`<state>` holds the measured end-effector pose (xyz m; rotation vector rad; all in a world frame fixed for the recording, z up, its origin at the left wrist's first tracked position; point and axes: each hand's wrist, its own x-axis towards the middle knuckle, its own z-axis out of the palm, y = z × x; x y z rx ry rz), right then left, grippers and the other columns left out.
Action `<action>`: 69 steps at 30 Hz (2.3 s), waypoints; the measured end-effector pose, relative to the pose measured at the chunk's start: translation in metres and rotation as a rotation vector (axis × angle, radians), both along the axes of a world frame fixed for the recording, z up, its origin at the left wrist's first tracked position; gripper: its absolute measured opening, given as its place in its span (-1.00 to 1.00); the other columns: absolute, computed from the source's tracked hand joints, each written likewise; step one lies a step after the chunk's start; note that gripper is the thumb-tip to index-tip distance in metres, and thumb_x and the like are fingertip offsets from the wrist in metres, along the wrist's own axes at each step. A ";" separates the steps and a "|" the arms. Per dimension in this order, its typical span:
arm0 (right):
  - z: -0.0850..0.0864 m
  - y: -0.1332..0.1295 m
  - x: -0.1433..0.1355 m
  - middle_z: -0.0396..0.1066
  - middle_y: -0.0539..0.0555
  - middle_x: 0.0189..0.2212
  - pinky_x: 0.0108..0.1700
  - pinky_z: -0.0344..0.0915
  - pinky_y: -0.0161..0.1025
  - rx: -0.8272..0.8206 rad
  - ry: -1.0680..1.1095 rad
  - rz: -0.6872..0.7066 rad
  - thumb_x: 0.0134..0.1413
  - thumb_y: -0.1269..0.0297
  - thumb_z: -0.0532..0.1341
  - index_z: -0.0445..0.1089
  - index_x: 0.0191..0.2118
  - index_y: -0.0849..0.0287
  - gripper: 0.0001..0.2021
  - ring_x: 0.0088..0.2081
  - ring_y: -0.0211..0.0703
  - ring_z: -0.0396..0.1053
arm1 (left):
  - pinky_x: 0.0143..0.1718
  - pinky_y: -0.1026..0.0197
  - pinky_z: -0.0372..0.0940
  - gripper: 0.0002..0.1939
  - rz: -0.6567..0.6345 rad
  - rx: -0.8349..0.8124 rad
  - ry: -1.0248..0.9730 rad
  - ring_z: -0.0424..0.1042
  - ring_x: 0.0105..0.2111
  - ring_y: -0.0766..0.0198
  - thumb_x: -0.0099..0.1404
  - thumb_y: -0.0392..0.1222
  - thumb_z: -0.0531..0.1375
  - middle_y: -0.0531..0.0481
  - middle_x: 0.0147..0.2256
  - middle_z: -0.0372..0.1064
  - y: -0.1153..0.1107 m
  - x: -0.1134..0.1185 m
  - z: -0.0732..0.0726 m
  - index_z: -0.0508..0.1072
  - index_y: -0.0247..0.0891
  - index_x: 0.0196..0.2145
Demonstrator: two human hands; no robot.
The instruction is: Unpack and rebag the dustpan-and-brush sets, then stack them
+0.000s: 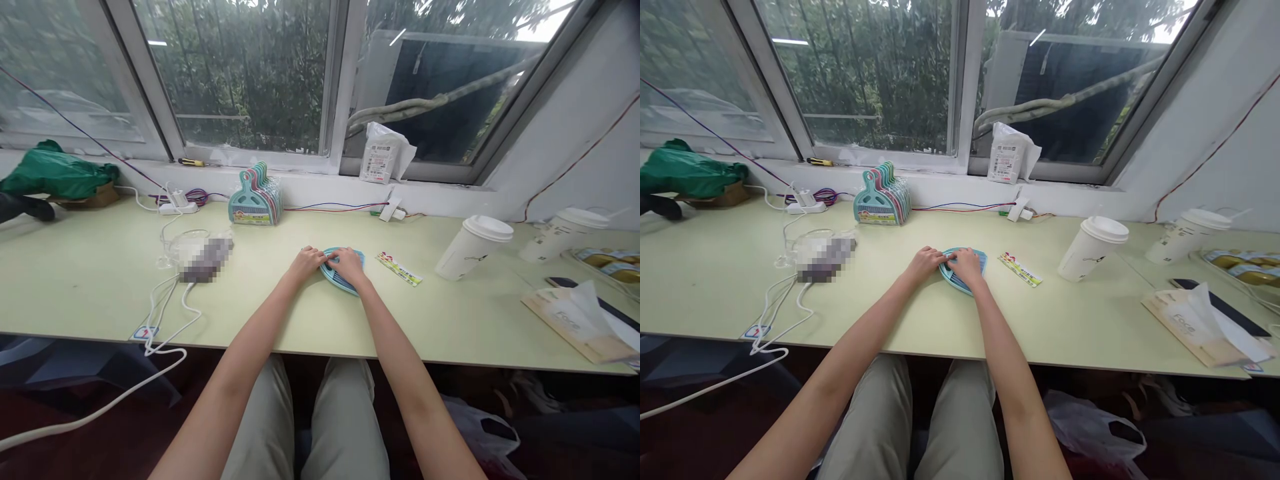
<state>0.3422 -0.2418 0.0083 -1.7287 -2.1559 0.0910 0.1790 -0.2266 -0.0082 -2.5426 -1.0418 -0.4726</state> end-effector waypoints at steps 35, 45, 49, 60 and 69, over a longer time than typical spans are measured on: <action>0.001 0.010 -0.008 0.40 0.13 -0.11 0.02 0.13 -0.20 0.273 0.568 -0.261 0.16 0.14 0.06 0.37 -0.13 0.15 -0.73 -0.02 -0.05 0.25 | -0.13 0.12 0.33 -0.57 -0.167 -1.265 -1.202 0.44 -0.25 0.22 0.26 0.15 0.07 -0.06 -0.25 0.39 -0.001 0.022 0.011 0.32 -0.22 -0.09; -0.011 0.010 0.036 0.07 0.31 0.23 0.16 -0.12 0.17 0.353 0.245 -0.590 0.22 0.22 0.01 0.28 0.10 0.21 -0.61 0.24 0.16 -0.08 | -0.15 0.16 0.34 -0.73 0.214 -1.069 -1.745 0.44 -0.20 0.20 0.30 -0.07 -0.03 -0.05 -0.26 0.44 0.019 -0.001 0.013 0.37 -0.23 -0.22; -0.023 0.019 0.048 -0.02 0.47 0.26 0.16 -0.22 0.33 0.082 0.178 -0.659 0.24 0.17 -0.03 0.18 0.18 0.37 -0.51 0.31 0.30 -0.22 | -0.14 0.20 0.34 -0.67 0.171 -0.902 -1.803 0.42 -0.10 0.20 0.29 -0.01 0.03 -0.04 -0.17 0.44 0.025 -0.014 0.015 0.38 -0.22 -0.10; -0.032 0.024 0.036 0.14 0.23 0.23 0.18 -0.07 0.08 0.090 0.171 -0.393 0.19 0.24 0.06 0.27 0.14 0.15 -0.60 0.23 0.10 0.05 | -0.29 0.26 0.36 -0.58 0.170 -1.021 -1.634 0.45 -0.30 0.29 0.10 -0.10 0.26 0.01 -0.21 0.42 0.036 -0.028 -0.005 0.33 -0.12 -0.07; -0.018 0.029 0.040 0.41 0.18 0.02 0.05 0.16 -0.20 0.075 0.468 -0.402 0.26 0.18 -0.07 0.31 0.12 0.14 -0.58 0.03 -0.08 0.33 | -0.38 0.27 0.37 -0.58 0.164 -1.125 -1.639 0.44 -0.40 0.33 0.06 -0.14 0.29 0.02 -0.30 0.40 0.037 -0.031 -0.009 0.32 -0.18 -0.11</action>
